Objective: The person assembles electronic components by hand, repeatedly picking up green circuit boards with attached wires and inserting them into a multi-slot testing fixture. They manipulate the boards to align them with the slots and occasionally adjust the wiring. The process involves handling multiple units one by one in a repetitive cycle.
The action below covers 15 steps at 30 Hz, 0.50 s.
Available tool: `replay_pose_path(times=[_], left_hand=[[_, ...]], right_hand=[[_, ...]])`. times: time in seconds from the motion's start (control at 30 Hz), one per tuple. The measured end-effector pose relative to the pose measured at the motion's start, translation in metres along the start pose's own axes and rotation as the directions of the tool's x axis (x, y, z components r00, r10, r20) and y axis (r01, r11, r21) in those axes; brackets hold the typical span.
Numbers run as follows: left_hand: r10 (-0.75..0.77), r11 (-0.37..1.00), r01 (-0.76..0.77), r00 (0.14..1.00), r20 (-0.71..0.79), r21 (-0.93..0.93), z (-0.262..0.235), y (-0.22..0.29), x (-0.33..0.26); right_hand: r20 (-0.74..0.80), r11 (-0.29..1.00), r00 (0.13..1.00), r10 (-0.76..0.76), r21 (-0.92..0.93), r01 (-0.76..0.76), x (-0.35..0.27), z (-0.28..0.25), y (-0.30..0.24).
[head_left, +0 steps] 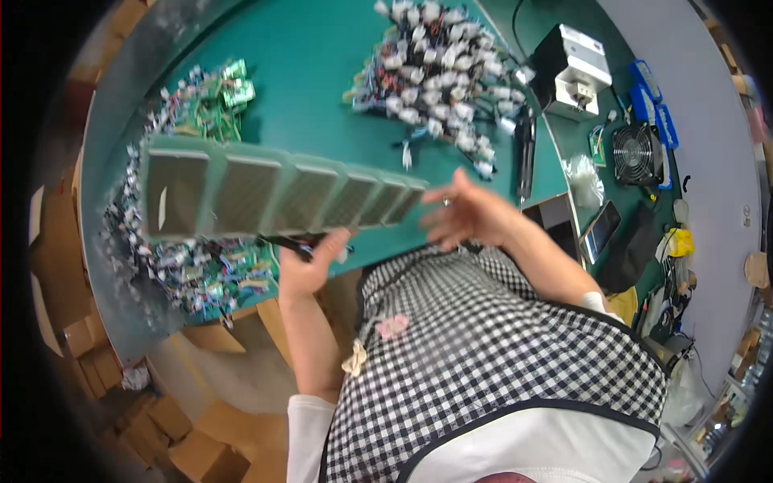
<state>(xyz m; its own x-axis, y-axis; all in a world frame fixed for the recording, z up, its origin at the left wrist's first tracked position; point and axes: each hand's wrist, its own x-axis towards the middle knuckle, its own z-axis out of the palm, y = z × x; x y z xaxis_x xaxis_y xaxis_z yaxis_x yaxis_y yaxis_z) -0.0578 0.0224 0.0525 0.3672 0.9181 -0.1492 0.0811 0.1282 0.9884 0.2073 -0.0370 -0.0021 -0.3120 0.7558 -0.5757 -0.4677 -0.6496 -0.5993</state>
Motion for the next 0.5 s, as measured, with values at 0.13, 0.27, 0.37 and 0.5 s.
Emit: replay_pose_path(times=[0.13, 0.27, 0.37, 0.5], left_hand=[[0.197, 0.926, -0.233, 0.970, 0.146, 0.298, -0.005, -0.012, 0.009], [0.009, 0.979, 0.048, 0.962, 0.274, -0.199, 0.008, -0.016, 0.056], [-0.012, 0.572, 0.136, 0.987, 0.158, -0.809, 0.006, -0.042, 0.060], [0.111, 0.383, -0.086, 0.993, -0.046, -0.920, 0.017, -0.031, 0.017]], right_hand=[[0.415, 0.878, 0.905, 0.094, 0.394, -0.271, 0.005, 0.016, 0.000], [0.178, 0.709, 0.953, -0.244, 0.703, 0.050, 0.012, 0.007, -0.012], [0.053, 0.775, 0.866, -0.497, 0.475, 0.415, 0.001, -0.005, -0.040], [0.012, 0.746, 0.748, -0.664, 0.088, 0.660, -0.021, 0.000, -0.072]])
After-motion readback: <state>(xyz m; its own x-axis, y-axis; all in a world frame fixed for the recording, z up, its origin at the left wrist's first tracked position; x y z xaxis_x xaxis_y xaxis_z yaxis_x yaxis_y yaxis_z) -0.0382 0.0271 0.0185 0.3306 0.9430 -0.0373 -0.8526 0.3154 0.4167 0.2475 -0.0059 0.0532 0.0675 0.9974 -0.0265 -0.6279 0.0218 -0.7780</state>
